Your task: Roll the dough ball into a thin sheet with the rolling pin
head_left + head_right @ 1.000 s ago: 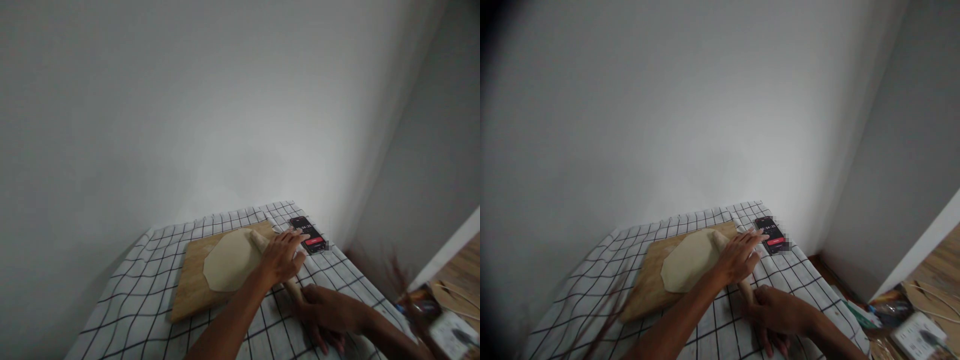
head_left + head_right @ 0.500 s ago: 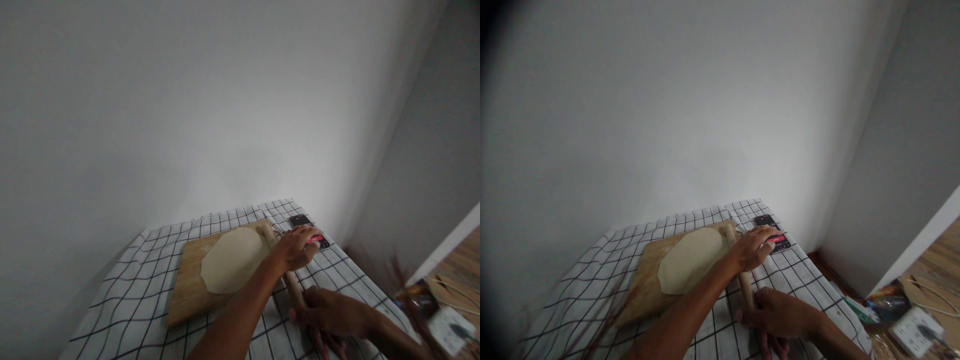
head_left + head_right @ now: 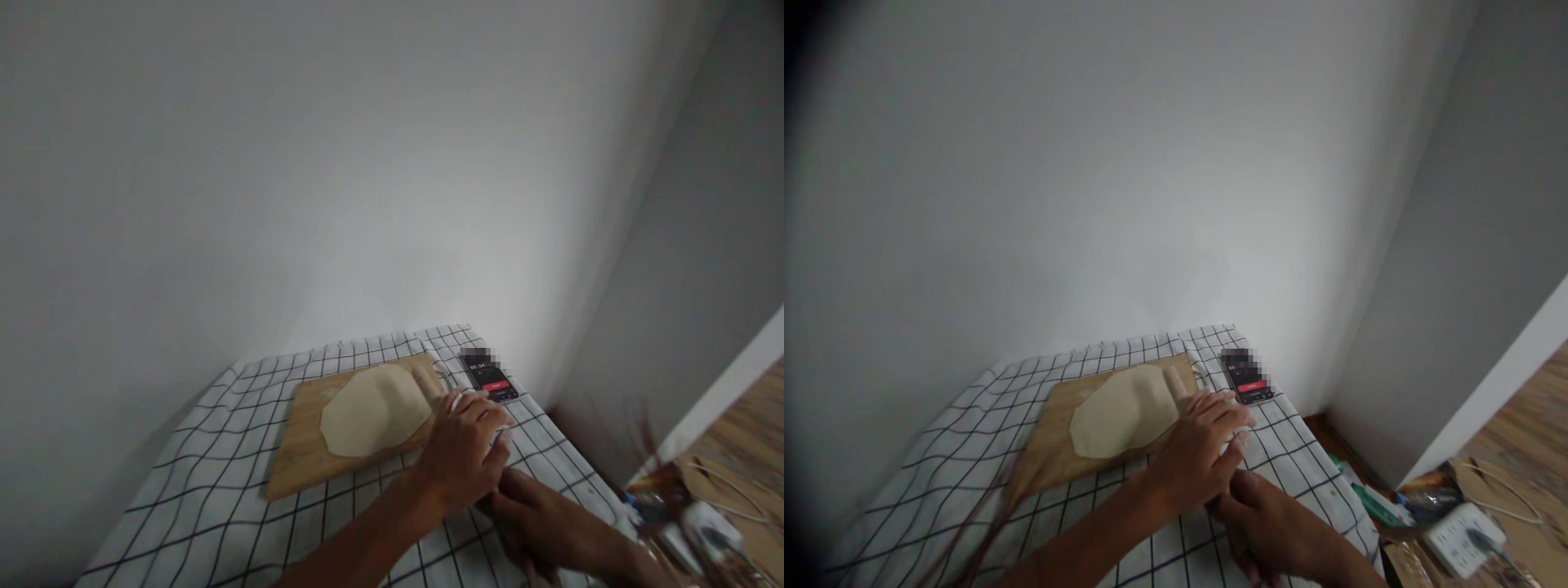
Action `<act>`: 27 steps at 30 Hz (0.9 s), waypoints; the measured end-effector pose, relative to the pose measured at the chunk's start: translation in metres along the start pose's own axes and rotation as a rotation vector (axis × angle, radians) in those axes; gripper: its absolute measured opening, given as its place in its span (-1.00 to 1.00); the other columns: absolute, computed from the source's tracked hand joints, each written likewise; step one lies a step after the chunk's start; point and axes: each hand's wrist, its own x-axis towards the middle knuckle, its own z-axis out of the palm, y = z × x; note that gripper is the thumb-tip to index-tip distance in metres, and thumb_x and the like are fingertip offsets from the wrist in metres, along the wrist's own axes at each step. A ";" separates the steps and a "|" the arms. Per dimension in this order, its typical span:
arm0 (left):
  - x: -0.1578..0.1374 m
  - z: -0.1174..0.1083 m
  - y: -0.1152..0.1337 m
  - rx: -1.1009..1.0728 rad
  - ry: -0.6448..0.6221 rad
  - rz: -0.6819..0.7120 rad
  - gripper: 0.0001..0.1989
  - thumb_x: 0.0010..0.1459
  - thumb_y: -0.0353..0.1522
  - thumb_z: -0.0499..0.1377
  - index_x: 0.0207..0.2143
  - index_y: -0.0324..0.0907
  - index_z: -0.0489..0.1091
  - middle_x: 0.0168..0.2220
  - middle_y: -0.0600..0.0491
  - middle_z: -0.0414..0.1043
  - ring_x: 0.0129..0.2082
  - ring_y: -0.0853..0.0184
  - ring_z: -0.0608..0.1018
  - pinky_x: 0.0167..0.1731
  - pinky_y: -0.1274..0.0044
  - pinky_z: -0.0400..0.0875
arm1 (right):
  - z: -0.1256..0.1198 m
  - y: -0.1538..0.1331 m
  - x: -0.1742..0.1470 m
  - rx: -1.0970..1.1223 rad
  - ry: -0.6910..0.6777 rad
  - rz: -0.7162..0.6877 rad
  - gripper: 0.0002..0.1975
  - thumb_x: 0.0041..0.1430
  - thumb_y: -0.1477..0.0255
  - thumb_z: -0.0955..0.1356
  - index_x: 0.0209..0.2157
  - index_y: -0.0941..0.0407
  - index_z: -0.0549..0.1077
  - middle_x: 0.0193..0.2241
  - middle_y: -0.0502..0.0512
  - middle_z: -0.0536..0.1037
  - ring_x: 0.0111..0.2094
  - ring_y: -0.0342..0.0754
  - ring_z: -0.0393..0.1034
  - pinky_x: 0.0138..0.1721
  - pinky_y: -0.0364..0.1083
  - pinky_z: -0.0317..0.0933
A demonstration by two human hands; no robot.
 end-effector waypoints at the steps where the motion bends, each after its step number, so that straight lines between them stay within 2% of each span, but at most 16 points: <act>1: -0.012 -0.003 0.002 0.031 -0.011 -0.027 -0.75 0.33 -0.34 0.03 -0.03 -0.04 0.44 -0.02 0.09 0.51 0.17 0.22 0.36 0.31 0.23 -0.05 | 0.002 -0.002 -0.005 -0.032 -0.040 -0.006 -0.60 0.34 0.06 0.17 -0.15 0.13 0.30 -0.65 -0.10 0.43 -0.77 -0.25 0.15 -0.78 -0.30 0.01; 5: -0.047 -0.003 -0.008 0.123 0.002 -0.187 -0.74 0.33 -0.37 0.00 -0.04 -0.03 0.43 -0.02 0.08 0.49 0.13 0.21 0.39 0.33 0.16 -0.15 | 0.009 -0.007 0.000 -0.124 -0.153 -0.047 -0.67 0.34 0.13 0.19 -0.30 0.10 0.31 -0.66 -0.11 0.39 -0.77 -0.26 0.14 -0.79 -0.31 0.00; 9: -0.056 0.003 -0.025 0.153 0.040 -0.263 -0.72 0.25 -0.45 0.02 -0.06 -0.04 0.42 -0.01 0.09 0.47 0.09 0.21 0.39 0.31 0.18 -0.14 | 0.012 -0.006 0.015 -0.173 -0.200 -0.011 -0.59 0.34 0.06 0.15 -0.37 0.09 0.30 -0.66 -0.08 0.40 -0.81 -0.25 0.09 -0.82 -0.28 0.02; 14: -0.048 0.008 -0.027 0.153 0.005 -0.294 -0.78 0.19 -0.44 0.06 -0.15 -0.06 0.40 -0.14 0.06 0.47 -0.07 0.19 0.43 0.07 0.28 0.19 | 0.011 -0.005 0.015 -0.164 -0.161 0.054 -0.51 0.33 0.00 0.13 -0.33 0.12 0.38 -0.66 -0.05 0.43 -0.78 -0.24 0.12 -0.75 -0.25 0.06; 19: -0.041 0.005 -0.026 0.163 -0.050 -0.278 -0.87 0.18 -0.43 0.05 -0.28 -0.08 0.36 -0.24 0.06 0.45 -0.15 0.20 0.43 -0.02 0.31 0.20 | 0.011 -0.005 0.014 -0.208 -0.067 -0.020 -0.64 0.32 0.13 0.23 -0.31 0.13 0.43 -0.57 -0.01 0.51 -0.61 -0.19 0.32 -0.60 -0.25 0.10; 24: -0.031 0.004 -0.028 0.163 -0.108 -0.231 -0.90 0.19 -0.39 0.05 -0.30 -0.09 0.36 -0.25 0.06 0.45 -0.16 0.20 0.45 -0.02 0.30 0.20 | 0.011 -0.002 0.015 -0.165 -0.129 0.077 -0.69 0.28 0.21 0.25 -0.28 0.16 0.45 -0.57 0.02 0.52 -0.64 -0.16 0.34 -0.64 -0.23 0.10; 27: -0.019 0.007 -0.030 0.156 -0.131 -0.195 -0.89 0.20 -0.36 0.05 -0.29 -0.09 0.37 -0.24 0.05 0.46 -0.16 0.21 0.46 -0.02 0.32 0.23 | 0.010 -0.001 0.013 -0.160 -0.121 0.087 -0.71 0.27 0.23 0.26 -0.24 0.15 0.46 -0.55 0.02 0.53 -0.62 -0.16 0.37 -0.63 -0.24 0.13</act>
